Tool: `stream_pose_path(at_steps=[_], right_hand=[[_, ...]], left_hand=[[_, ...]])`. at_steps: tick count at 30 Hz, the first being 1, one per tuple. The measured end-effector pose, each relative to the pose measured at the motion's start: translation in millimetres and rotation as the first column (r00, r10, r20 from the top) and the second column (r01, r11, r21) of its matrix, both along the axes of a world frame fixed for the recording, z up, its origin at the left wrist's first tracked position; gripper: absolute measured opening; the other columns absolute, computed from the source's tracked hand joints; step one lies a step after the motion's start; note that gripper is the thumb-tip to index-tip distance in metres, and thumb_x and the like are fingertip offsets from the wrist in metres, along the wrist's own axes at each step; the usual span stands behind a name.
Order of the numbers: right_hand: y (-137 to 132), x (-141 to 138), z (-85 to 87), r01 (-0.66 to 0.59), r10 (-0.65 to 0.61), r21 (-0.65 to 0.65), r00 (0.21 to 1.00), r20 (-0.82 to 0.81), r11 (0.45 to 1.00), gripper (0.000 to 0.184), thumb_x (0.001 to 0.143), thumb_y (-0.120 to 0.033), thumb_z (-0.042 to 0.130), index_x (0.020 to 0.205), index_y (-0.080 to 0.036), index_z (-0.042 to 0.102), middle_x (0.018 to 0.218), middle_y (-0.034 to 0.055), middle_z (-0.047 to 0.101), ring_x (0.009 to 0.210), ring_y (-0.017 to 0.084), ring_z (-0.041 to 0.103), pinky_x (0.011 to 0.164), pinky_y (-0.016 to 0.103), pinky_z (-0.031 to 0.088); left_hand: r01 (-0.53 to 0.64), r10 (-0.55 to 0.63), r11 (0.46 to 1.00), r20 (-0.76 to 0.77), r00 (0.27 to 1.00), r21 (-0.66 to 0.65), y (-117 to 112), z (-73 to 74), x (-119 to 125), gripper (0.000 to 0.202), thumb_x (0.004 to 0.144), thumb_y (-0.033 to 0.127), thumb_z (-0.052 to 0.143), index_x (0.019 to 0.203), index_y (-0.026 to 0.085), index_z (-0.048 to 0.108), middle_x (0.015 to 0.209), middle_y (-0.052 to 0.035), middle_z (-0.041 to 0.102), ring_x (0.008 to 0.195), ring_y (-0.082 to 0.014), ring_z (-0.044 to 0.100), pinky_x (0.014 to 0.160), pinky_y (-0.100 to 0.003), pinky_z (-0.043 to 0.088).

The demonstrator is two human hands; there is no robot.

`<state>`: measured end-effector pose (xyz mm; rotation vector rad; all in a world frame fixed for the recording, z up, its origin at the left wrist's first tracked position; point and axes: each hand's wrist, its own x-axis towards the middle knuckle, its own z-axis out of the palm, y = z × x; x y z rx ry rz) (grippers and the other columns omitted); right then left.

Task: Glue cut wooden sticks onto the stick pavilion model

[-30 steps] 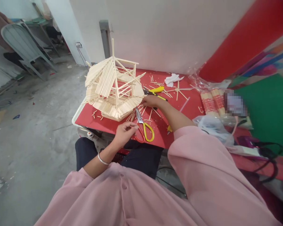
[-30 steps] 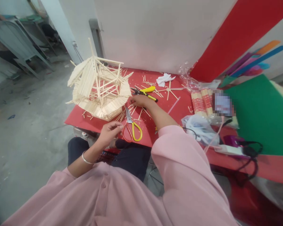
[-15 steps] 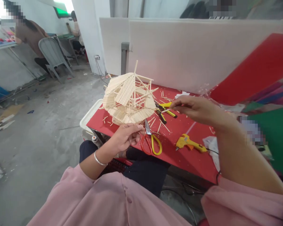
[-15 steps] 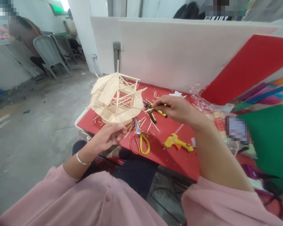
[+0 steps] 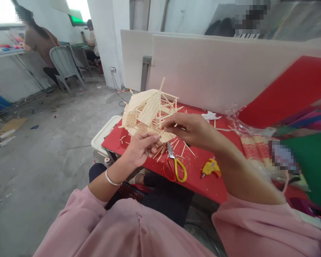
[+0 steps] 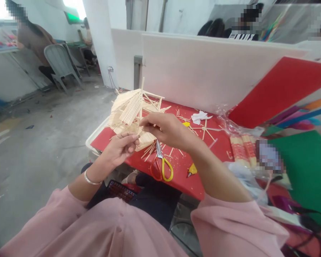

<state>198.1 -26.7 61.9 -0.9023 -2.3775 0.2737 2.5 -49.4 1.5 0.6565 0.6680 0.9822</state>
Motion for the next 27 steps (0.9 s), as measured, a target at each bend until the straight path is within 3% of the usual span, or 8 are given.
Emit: stream_pose_path(at_steps=[5, 8, 12, 19, 27], right_hand=[[-10.7, -5.2, -20.7, 0.205, -0.194, 0.215, 0.978, -0.07, 0.955, 0.016, 0.096, -0.026, 0.056, 0.108, -0.025, 0.066, 0.103, 0.006, 0.071, 0.09, 0.017, 0.066, 0.077, 0.032, 0.055], [-12.9, -7.2, -30.6, 0.208, -0.229, 0.402, 0.973, 0.004, 0.892, 0.032, 0.093, -0.014, 0.052, 0.119, -0.028, 0.066, 0.111, 0.0078, 0.069, 0.102, 0.022, 0.064, 0.087, 0.04, 0.055], [-8.8, -11.0, -39.3, 0.202, -0.309, 0.551, 0.945, 0.107, 0.809, 0.045, 0.09, -0.007, 0.051, 0.127, -0.028, 0.063, 0.114, 0.0078, 0.068, 0.106, 0.024, 0.059, 0.082, 0.037, 0.054], [-2.3, -16.8, -46.5, 0.219, -0.391, 0.684, 0.914, 0.105, 0.696, 0.042, 0.09, -0.008, 0.055, 0.127, -0.027, 0.059, 0.102, 0.0062, 0.068, 0.098, 0.021, 0.057, 0.073, 0.03, 0.049], [0.2, -16.3, -50.7, 0.228, -0.416, 0.682, 0.901, 0.123, 0.695, 0.055, 0.089, -0.007, 0.055, 0.137, -0.033, 0.052, 0.1, 0.0043, 0.067, 0.097, 0.021, 0.057, 0.074, 0.031, 0.049]], left_hand=[[-0.043, 0.055, 0.99, 0.09, 0.994, -0.135, 8.7, -1.2, 5.3, 0.015, 0.072, 0.015, 0.08, 0.075, 0.011, 0.065, 0.063, 0.0012, 0.066, 0.044, -0.0011, 0.052, 0.038, -0.011, 0.034], [-0.048, 0.074, 0.983, 0.142, 0.987, -0.18, 13.0, 1.5, 8.4, 0.015, 0.074, 0.015, 0.079, 0.075, 0.011, 0.064, 0.064, 0.0028, 0.064, 0.044, 0.0005, 0.048, 0.038, -0.009, 0.033], [-0.055, 0.082, 0.984, 0.158, 0.984, -0.172, 18.0, 7.0, 12.2, 0.016, 0.075, 0.016, 0.078, 0.073, 0.012, 0.062, 0.062, 0.0041, 0.061, 0.042, 0.0016, 0.042, 0.038, -0.01, 0.03], [-0.045, 0.058, 0.991, 0.1, 0.993, -0.127, 29.3, 9.2, 11.3, 0.015, 0.077, 0.016, 0.072, 0.069, 0.013, 0.06, 0.06, 0.0038, 0.059, 0.041, 0.0009, 0.04, 0.037, -0.012, 0.027], [-0.048, 0.05, 0.996, 0.022, 0.999, -0.075, 39.6, 5.8, 6.8, 0.014, 0.072, 0.017, 0.073, 0.066, 0.013, 0.062, 0.057, 0.0039, 0.058, 0.039, 0.0007, 0.039, 0.036, -0.013, 0.028]])
